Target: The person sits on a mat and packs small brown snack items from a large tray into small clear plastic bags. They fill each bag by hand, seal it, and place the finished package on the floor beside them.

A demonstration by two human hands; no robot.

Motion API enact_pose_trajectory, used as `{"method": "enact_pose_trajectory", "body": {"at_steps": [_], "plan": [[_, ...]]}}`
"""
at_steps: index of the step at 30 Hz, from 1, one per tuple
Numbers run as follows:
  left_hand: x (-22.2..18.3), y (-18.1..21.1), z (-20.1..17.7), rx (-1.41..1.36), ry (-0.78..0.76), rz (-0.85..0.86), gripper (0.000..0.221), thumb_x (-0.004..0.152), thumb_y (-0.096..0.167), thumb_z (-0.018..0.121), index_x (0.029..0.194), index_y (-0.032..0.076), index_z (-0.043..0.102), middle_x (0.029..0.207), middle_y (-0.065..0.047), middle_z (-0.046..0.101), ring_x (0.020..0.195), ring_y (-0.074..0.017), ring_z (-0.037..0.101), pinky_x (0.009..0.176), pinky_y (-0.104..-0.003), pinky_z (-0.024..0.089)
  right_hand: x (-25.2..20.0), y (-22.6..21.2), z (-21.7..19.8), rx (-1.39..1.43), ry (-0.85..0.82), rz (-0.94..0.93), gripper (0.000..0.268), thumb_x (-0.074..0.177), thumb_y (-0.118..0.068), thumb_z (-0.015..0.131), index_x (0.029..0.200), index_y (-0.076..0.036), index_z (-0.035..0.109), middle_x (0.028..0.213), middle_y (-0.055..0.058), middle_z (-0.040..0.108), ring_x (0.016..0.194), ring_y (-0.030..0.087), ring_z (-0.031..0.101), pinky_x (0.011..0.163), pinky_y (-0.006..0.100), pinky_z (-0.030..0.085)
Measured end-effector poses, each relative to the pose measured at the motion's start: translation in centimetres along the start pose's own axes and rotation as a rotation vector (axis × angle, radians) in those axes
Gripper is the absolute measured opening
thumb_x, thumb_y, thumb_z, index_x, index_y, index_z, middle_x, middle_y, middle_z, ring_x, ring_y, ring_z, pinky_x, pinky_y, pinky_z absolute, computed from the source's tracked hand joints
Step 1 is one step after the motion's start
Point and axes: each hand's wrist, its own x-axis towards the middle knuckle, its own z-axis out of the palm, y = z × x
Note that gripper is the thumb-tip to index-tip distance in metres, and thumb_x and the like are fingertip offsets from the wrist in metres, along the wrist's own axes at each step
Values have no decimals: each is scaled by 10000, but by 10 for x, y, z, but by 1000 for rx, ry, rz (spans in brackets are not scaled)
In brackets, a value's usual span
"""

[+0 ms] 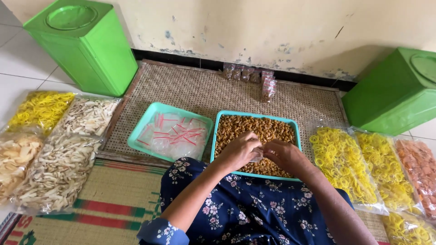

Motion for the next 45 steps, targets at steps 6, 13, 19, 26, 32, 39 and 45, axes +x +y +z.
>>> {"method": "enact_pose_trajectory", "body": {"at_steps": [6,13,19,26,32,39,45], "plan": [[11,-4,5,233,-99,179,116,936,69,687,1039,79,740,1110,-116,668,1002,-255,689,768,-295,617,9,40,18,-144,3,31,148,942,-310,710,1004,-203,791,1000,38,767,837,197,777,720,318,629],[32,-37,35,223,-184,301,101,971,68,635,1012,82,726,1055,-93,678,900,-237,707,747,-301,639,23,51,15,-102,-66,119,133,952,-246,684,1030,-252,791,1110,1,744,882,183,765,797,309,614],[35,-54,35,269,-81,236,117,961,107,666,1070,148,684,996,-70,696,842,-216,734,729,-285,645,31,78,38,70,66,43,158,931,-225,725,1071,-164,769,1110,60,742,951,342,748,773,450,622],[37,-89,55,295,-50,147,183,964,38,644,1083,172,679,1007,-49,708,875,-166,732,748,-243,636,2,126,92,278,247,139,485,905,-116,740,1379,-175,654,1103,103,734,897,273,760,728,402,649],[50,-78,36,248,-70,81,130,967,7,606,1028,118,635,1080,-73,677,951,-197,721,797,-274,633,-15,153,130,276,195,307,703,822,-175,828,1474,-123,571,1125,160,695,930,292,759,752,392,662],[53,-93,55,268,-98,46,162,983,37,594,1092,143,647,1025,-53,648,946,-179,701,767,-254,626,-2,135,139,232,169,369,589,846,-308,817,1407,-250,646,1131,53,672,760,239,748,687,362,676],[54,-101,67,271,-65,99,205,973,41,617,1150,142,645,1035,-62,662,968,-183,701,792,-261,635,-7,141,153,258,322,305,329,867,-247,784,1192,-300,788,1031,1,751,851,264,762,736,367,642]]}}
